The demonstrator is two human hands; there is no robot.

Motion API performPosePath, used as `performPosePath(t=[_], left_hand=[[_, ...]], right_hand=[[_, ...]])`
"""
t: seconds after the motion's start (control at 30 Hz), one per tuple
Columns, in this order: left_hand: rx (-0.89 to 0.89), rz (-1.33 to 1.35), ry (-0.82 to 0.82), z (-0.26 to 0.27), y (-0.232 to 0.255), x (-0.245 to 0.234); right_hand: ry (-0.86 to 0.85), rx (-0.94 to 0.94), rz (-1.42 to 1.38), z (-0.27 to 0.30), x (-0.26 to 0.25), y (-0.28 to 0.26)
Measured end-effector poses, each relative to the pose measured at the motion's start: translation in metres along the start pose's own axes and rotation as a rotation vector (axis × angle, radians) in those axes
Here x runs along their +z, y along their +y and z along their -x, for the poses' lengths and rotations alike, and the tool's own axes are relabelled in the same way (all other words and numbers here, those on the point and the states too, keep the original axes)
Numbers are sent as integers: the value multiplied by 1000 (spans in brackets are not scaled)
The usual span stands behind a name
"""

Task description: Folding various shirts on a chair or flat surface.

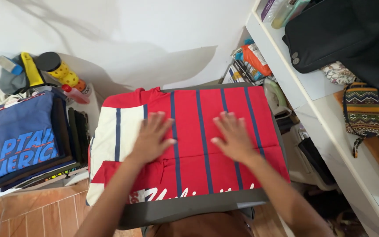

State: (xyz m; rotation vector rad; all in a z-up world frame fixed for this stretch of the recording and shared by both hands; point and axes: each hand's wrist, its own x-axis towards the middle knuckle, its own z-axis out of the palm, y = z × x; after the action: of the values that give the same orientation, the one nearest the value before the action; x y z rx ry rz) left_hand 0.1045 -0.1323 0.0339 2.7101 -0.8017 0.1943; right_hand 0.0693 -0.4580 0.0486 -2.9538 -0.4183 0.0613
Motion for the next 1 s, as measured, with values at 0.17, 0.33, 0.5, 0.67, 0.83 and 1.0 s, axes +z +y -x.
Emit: performPosePath(t=[0.17, 0.33, 0.5, 0.67, 0.83, 1.0], left_hand=[[-290, -266, -31, 26, -56, -18], [-143, -9, 149, -6, -2, 2], [80, 10, -130, -35, 34, 21], [-103, -49, -69, -7, -37, -11], [-382, -394, 122, 0, -62, 2], [-1, 118, 134, -54, 7, 18]], right_hand=[[148, 230, 63, 10, 23, 111], [200, 150, 138, -19, 8, 30], [70, -193, -82, -44, 17, -39], [81, -6, -54, -44, -1, 32], [192, 239, 130, -51, 21, 95], [174, -111, 7, -72, 17, -1]])
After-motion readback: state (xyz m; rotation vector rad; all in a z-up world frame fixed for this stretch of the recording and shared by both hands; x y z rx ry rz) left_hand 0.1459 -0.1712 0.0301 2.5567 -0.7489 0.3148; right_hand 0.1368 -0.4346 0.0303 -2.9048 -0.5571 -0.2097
